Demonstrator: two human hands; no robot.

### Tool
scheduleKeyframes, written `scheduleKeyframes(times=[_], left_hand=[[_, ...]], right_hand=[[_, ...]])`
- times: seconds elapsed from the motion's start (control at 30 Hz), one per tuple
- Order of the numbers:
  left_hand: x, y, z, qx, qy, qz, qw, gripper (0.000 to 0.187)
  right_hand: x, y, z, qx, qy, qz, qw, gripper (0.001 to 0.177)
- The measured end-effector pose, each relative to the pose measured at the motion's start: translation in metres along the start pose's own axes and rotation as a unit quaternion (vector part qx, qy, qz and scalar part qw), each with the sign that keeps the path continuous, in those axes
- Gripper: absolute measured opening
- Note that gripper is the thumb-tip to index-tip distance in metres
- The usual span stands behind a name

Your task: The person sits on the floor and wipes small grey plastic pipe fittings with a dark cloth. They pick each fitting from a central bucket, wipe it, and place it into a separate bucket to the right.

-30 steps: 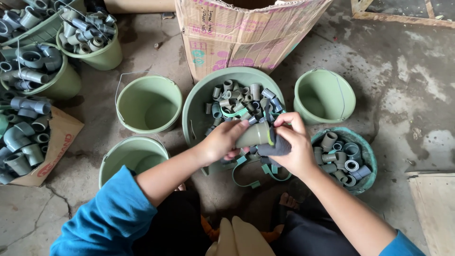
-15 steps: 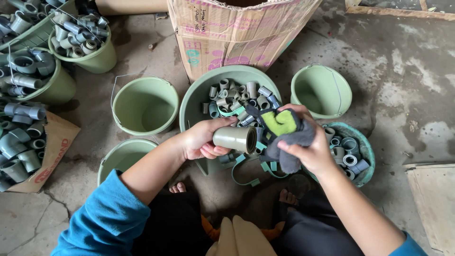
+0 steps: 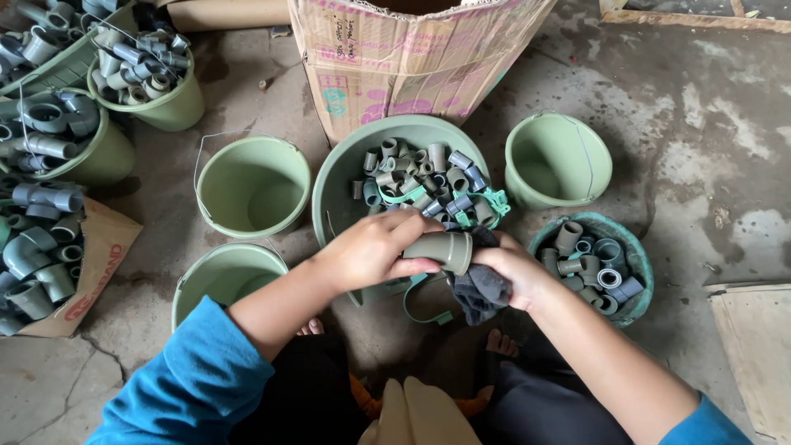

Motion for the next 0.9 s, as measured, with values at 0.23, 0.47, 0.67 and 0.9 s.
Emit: scheduleKeyframes(times=[0.23,0.47,0.67,0.9], left_hand=[[0.001,-0.013,-0.002,-0.145,0.037,-0.1,0.984,0.035],[0.005,-0.023,-0.007,-0.135,0.071,-0.027,0.988,0.038],[-0.007,-0.009,-0.03,0.027,0.026,-0.008,0.999,0.053],[-0.022,-0.012,-0.073,0.114,0.015,0.165,0.98,0.05]], right_hand=[[-0.024,0.008,0.032,-0.062,-0.042,-0.123,0.99,0.037],[0.003,-0.01,0.013,-0.15,-0.061,0.102,0.981,0.013],[0.016,0.003,0.011,-0.019,-0.062,0.083,0.994,0.043],[0.012,0.016,0.046,0.021,-0.007,0.114,0.993,0.049]])
Point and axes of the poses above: each hand's wrist, its own x-axis away from the middle knuckle, its own z-axis out of the back of the hand, y = z × x, the point moved 2 cm from there along -x, towards the middle knuckle, and after that the axes turned 13 degrees about -z, right-handed, at the moved point
